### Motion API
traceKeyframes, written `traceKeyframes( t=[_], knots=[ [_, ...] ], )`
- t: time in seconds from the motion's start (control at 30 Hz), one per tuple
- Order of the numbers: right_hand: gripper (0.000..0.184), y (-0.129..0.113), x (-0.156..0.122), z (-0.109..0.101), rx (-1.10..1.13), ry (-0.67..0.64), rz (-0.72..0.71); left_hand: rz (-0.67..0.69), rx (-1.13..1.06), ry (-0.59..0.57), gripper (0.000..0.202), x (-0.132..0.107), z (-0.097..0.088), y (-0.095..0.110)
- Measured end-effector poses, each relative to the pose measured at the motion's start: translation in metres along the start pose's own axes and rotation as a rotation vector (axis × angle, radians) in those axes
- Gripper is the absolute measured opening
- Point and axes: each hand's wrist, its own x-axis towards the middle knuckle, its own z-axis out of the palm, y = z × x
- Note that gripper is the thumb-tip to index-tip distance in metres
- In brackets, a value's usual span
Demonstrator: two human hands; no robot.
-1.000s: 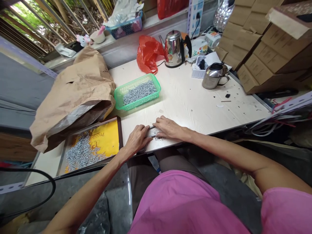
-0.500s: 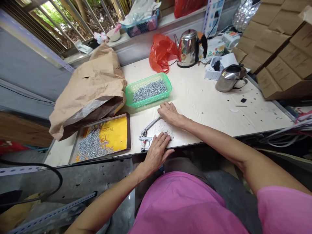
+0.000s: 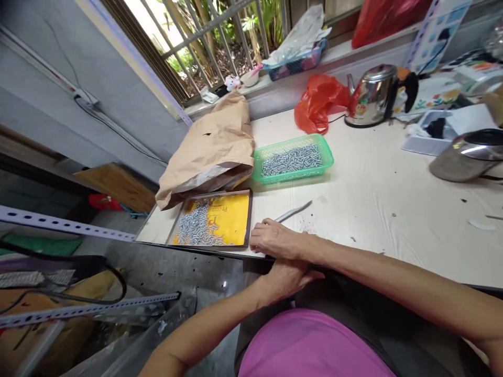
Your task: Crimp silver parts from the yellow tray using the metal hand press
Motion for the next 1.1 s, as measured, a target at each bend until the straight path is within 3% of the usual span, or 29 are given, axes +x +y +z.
traceKeyframes(
  t=[0.13, 0.23, 0.3, 0.37, 0.47, 0.6, 0.73, 0.87, 0.93, 1.0, 1.1],
  knots=[
    [0.029, 0.003, 0.01, -0.058, 0.069, 0.427, 0.193, 0.049, 0.101, 0.101, 0.043, -0.002, -0.025, -0.012],
    [0.027, 0.041, 0.011, -0.1, -0.065, 0.655, 0.428, -0.158, 0.308, 0.278, 0.029, -0.017, -0.07, -0.046],
    [0.026, 0.078, 0.005, -0.11, -0.15, 0.68, 0.492, -0.383, 0.471, 0.307, 0.027, -0.033, -0.107, -0.076],
    [0.029, 0.109, -0.006, -0.106, -0.204, 0.583, 0.584, -0.54, 0.6, 0.255, 0.027, -0.053, -0.141, -0.106],
    [0.039, 0.125, -0.026, -0.082, -0.224, 0.484, 0.597, -0.61, 0.669, 0.079, 0.027, -0.081, -0.169, -0.142],
    [0.037, 0.093, -0.05, -0.05, -0.155, 0.407, 0.524, -0.527, 0.648, -0.088, 0.026, -0.095, -0.176, -0.164],
    [0.032, 0.058, -0.068, -0.033, -0.071, 0.338, 0.483, -0.463, 0.616, -0.179, 0.026, -0.087, -0.181, -0.165],
    [0.03, 0.044, -0.084, -0.026, -0.036, 0.311, 0.484, -0.447, 0.582, -0.231, 0.019, -0.081, -0.192, -0.164],
    [0.029, 0.04, -0.09, -0.023, -0.038, 0.302, 0.497, -0.466, 0.559, -0.181, 0.017, -0.08, -0.193, -0.161],
    [0.029, 0.035, -0.094, -0.021, -0.034, 0.291, 0.517, -0.533, 0.475, -0.051, 0.014, -0.076, -0.188, -0.153],
    [0.028, 0.026, -0.096, -0.016, -0.017, 0.256, 0.534, -0.679, 0.114, 0.166, 0.013, -0.062, -0.167, -0.126]
  ],
)
